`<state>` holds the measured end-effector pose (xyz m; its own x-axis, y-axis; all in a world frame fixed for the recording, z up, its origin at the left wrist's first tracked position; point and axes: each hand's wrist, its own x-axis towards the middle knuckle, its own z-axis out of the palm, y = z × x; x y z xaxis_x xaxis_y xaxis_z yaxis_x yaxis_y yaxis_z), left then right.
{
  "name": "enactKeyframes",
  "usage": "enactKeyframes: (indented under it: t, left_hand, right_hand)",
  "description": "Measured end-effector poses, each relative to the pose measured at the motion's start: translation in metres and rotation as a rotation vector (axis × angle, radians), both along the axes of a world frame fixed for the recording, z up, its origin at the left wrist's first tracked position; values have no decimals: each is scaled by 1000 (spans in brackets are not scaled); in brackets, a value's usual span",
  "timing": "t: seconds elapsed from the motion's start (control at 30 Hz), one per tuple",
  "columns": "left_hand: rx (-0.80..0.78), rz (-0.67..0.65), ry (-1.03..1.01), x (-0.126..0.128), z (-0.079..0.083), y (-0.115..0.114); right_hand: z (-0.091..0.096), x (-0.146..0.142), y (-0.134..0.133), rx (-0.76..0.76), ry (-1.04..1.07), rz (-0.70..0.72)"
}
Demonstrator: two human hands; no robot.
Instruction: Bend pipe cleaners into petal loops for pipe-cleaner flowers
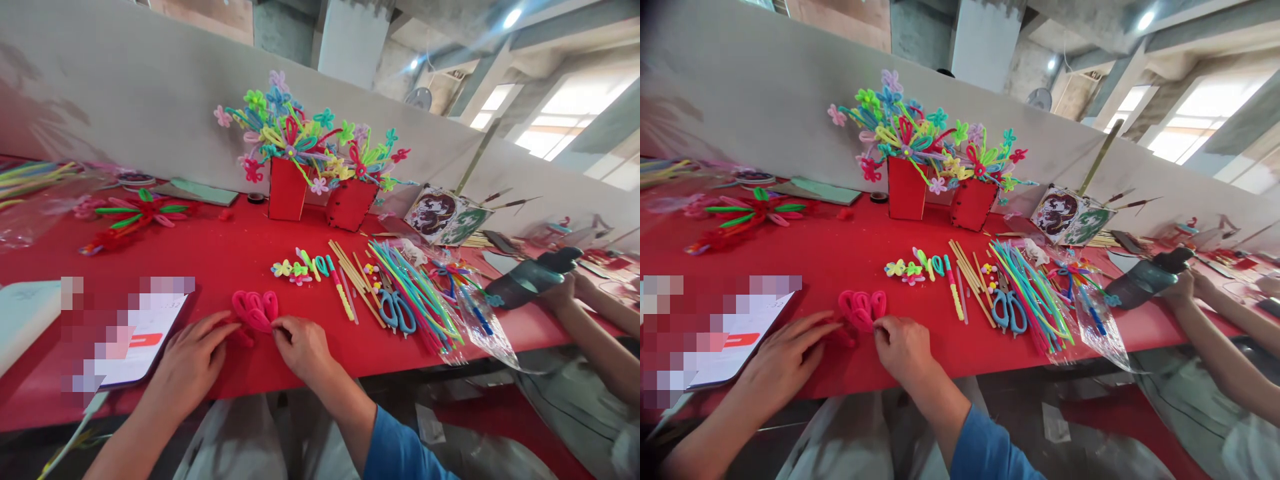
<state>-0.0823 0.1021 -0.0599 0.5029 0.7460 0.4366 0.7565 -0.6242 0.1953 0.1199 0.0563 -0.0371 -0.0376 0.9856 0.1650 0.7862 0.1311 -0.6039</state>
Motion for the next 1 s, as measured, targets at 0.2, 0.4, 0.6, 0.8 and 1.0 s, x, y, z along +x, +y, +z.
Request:
enactKeyframes:
  t: [0.2, 0.4, 0.6, 0.8, 1.0]
  left_hand:
    - [150, 45, -72, 3, -2, -4]
    - [111, 51, -202, 17, 1, -17]
    - [13, 54, -79, 22, -5, -19]
    - [6, 41, -118, 20, -6, -20]
    - [15, 54, -303, 20, -5, -23]
  right_hand:
    - [2, 1, -2, 53, -74, 64]
    - [3, -2, 4, 120, -50, 27]
    - [5, -4, 11, 48, -72, 131]
    - [-2, -3, 9, 65, 21, 97]
    - [5, -1, 29, 147, -13, 123]
